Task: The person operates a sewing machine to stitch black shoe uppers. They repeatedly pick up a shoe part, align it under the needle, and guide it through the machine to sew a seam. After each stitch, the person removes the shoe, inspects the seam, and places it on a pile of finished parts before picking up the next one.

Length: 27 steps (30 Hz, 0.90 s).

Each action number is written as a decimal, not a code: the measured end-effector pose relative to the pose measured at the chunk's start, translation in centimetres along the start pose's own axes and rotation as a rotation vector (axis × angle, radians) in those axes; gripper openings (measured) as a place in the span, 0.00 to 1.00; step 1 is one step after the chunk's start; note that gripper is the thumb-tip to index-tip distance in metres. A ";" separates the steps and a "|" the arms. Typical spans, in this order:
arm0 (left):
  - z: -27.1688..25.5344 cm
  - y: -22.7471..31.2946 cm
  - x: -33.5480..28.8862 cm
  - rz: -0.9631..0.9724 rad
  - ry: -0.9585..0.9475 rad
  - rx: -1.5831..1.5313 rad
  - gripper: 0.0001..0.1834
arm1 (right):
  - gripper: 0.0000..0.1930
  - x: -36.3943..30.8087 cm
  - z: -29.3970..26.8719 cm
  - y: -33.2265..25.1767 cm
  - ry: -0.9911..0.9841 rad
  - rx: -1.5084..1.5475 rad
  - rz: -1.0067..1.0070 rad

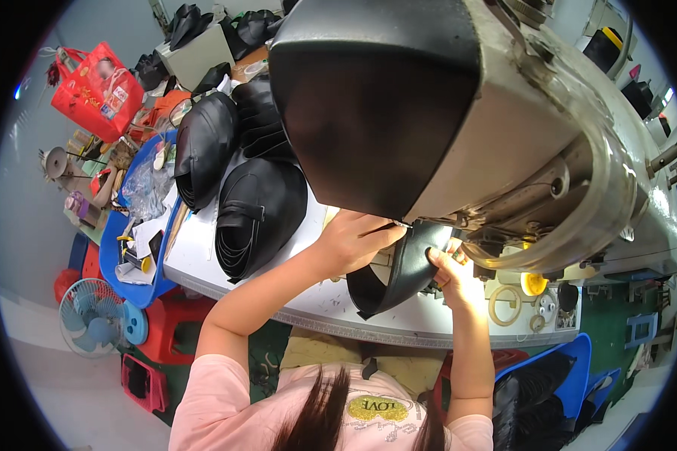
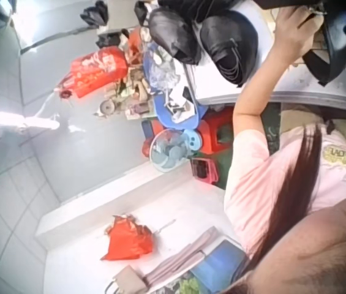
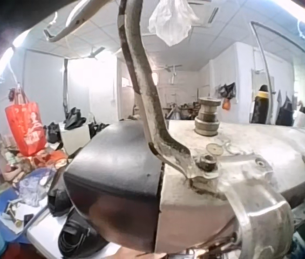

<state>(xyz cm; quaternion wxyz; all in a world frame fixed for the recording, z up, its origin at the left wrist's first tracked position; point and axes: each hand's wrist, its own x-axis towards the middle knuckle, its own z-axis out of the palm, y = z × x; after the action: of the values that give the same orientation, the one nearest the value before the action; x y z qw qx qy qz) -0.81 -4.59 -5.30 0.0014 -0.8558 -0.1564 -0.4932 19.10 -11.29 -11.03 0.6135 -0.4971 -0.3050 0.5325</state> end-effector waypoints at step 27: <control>1.5 -1.1 -0.1 -0.110 0.159 -0.088 0.05 | 0.04 -7.2 -9.5 -10.4 0.496 -1.151 -1.060</control>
<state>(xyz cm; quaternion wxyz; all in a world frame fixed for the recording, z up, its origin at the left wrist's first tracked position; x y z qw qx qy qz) 0.16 -3.32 -6.31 -0.0512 -0.8033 -0.1808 -0.5652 29.56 -20.22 -3.28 0.4823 -0.6272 -0.5801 -0.1933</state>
